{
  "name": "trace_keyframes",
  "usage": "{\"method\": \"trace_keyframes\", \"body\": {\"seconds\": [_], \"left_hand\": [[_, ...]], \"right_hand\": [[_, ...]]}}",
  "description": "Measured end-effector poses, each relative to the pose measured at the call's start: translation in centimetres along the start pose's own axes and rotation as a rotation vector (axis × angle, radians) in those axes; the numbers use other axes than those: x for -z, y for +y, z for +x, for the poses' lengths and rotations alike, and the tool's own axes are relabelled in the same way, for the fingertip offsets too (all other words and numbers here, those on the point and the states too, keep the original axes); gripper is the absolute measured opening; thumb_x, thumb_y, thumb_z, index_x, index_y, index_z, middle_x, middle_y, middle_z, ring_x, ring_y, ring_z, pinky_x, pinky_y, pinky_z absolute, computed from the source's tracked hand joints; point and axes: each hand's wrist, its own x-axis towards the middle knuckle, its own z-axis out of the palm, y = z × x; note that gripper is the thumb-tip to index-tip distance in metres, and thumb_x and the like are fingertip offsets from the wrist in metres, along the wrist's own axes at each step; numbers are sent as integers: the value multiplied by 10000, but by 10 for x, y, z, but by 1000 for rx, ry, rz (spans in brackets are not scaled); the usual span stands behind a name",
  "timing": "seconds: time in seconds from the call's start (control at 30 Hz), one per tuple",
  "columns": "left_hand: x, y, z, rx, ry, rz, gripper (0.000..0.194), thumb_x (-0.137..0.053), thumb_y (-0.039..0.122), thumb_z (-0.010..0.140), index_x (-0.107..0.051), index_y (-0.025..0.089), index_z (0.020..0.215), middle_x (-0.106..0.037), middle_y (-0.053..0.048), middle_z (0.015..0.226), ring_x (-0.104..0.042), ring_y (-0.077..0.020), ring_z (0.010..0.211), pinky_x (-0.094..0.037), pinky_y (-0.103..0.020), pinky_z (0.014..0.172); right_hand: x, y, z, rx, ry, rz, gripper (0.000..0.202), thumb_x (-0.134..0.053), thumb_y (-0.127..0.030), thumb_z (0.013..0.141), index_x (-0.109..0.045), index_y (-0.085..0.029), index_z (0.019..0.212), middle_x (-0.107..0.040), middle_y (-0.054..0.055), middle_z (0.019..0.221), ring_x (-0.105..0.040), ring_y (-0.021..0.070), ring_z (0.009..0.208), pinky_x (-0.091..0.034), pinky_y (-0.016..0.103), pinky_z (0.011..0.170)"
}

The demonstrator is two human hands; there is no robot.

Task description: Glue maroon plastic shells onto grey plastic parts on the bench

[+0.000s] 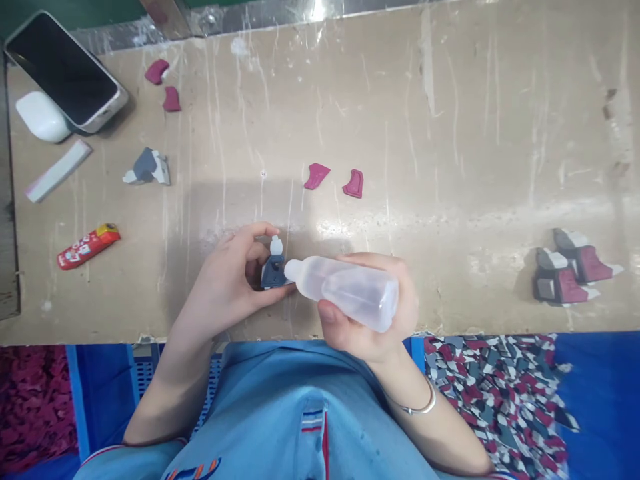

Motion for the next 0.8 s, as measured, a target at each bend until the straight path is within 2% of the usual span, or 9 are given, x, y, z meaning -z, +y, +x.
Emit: {"method": "trace_keyframes", "body": {"seconds": [0.1, 0.3, 0.5, 0.67, 0.8], "left_hand": [[0, 0, 0, 1, 4, 1, 565, -909, 242, 783, -580, 241, 1242, -656, 94, 746, -719, -222, 825, -497, -361, 876], [2, 0, 0, 6, -27, -3, 530, -838, 201, 790, -565, 249, 1242, -613, 107, 703, -713, -228, 810, -489, -372, 876], [3, 0, 1, 6, -38, 16, 574, -802, 123, 725, -571, 242, 1237, -618, 103, 722, -708, -229, 809, -476, -369, 863], [2, 2, 0, 20, -29, 2, 569, -815, 136, 741, -578, 242, 1247, -631, 107, 729, -714, -226, 839, -473, -358, 874], [1, 2, -1, 11, -5, -7, 569, -879, 176, 759, -596, 226, 1250, -583, 122, 687, -687, -208, 798, -462, -341, 852]], "right_hand": [[-1, 1, 0, -1, 19, -20, 400, -669, -653, 1000, -693, -256, 961, -747, 74, 832, -740, 256, 670, -583, 400, 514], [3, 2, -2, 52, -40, 33, 363, -677, -634, 998, -715, -274, 986, -756, 42, 808, -737, 225, 608, -558, 364, 446], [8, 0, -2, 66, -104, 64, 318, -649, -594, 1027, -713, -283, 1048, -747, 25, 795, -720, 208, 583, -508, 336, 391], [8, 7, -5, 156, -14, 54, 278, -657, -514, 1023, -746, -254, 1067, -742, 34, 792, -693, 207, 568, -482, 340, 401], [7, 12, -7, 173, 88, 30, 318, -720, -530, 959, -784, -235, 1061, -716, 29, 751, -674, 214, 568, -464, 345, 410]]}}
